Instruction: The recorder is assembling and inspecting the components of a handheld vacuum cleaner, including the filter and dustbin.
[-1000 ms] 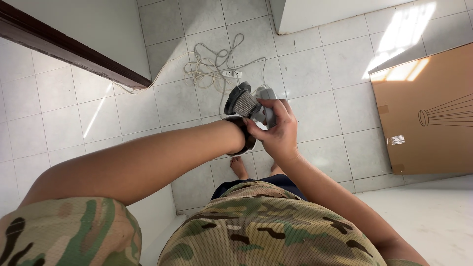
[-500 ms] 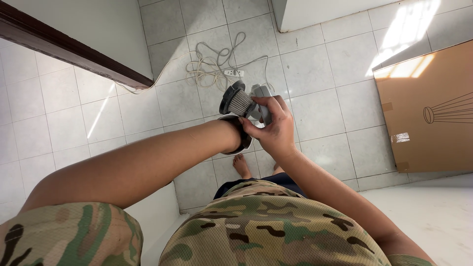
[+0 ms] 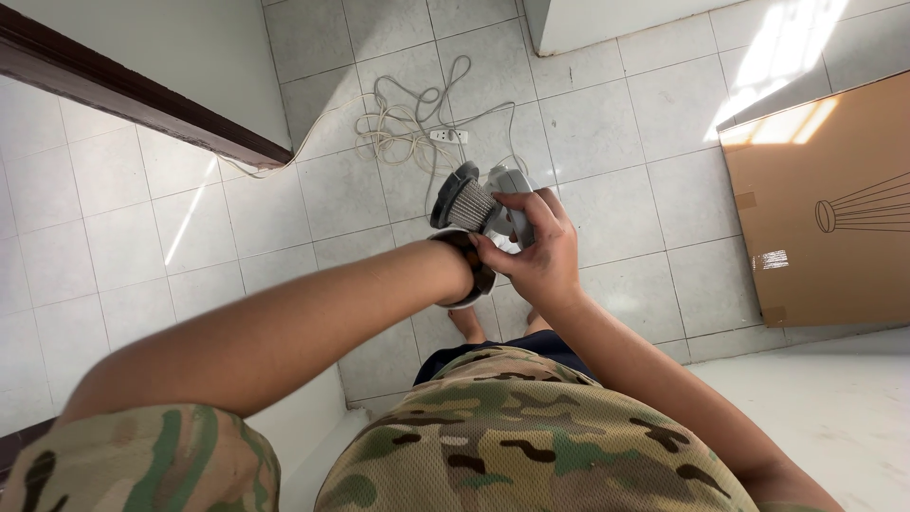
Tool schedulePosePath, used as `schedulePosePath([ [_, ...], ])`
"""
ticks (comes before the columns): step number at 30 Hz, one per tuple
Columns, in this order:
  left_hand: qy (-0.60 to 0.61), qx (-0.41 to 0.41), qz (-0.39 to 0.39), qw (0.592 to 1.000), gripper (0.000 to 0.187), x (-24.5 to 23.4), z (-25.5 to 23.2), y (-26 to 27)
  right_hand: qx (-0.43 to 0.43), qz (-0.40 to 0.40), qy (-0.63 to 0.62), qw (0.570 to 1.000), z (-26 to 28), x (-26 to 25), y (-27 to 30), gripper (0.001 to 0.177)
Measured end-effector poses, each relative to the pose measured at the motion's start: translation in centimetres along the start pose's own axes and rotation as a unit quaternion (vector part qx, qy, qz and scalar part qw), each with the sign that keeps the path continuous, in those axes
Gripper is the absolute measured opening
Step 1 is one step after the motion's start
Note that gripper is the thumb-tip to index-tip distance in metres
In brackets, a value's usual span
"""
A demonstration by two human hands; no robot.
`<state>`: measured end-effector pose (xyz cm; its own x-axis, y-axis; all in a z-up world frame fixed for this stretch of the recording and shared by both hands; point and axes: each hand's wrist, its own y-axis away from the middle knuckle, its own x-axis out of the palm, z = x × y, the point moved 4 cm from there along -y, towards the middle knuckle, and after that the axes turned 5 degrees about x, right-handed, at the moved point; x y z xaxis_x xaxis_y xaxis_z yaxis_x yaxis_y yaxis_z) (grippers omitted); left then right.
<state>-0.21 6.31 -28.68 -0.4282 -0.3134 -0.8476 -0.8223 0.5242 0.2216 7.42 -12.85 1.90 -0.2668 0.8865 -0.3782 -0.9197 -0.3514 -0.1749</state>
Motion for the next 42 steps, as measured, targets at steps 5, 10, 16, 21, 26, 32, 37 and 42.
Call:
schedulePosePath([
  [5,0.000,0.018,0.020,1.000,0.035,1.2,-0.1,-2.8,0.012,0.006,0.048,0.999,0.1,-1.6,0.5,0.051],
  [10,0.006,0.027,0.038,0.999,0.034,2.5,-1.2,-4.5,0.017,0.023,0.078,0.997,0.1,-2.7,1.3,0.054],
  [16,0.004,0.023,0.053,0.998,0.033,2.7,-1.9,-6.2,0.004,0.003,0.057,0.998,-0.4,-3.2,1.6,0.054],
  [21,-0.001,0.018,0.064,0.998,0.033,2.2,-2.5,-8.0,0.023,0.004,0.061,0.998,-0.6,-3.3,1.5,0.054],
  [26,-0.007,0.015,0.078,0.997,0.032,1.5,-3.1,-9.2,0.048,-0.007,0.050,0.998,-1.1,-3.5,1.1,0.054],
  [32,-0.016,0.018,0.100,0.995,0.031,0.4,-3.9,-10.5,0.011,-0.028,0.053,0.998,-0.6,-3.3,0.8,0.053],
  [37,-0.026,0.020,0.122,0.992,0.031,-1.0,-4.2,-10.3,0.055,-0.018,0.042,0.997,-0.6,-2.8,0.1,0.052],
  [42,-0.036,0.024,0.143,0.989,0.030,-1.7,-3.8,-9.2,0.028,-0.025,0.051,0.998,-0.6,-2.6,-0.3,0.052],
])
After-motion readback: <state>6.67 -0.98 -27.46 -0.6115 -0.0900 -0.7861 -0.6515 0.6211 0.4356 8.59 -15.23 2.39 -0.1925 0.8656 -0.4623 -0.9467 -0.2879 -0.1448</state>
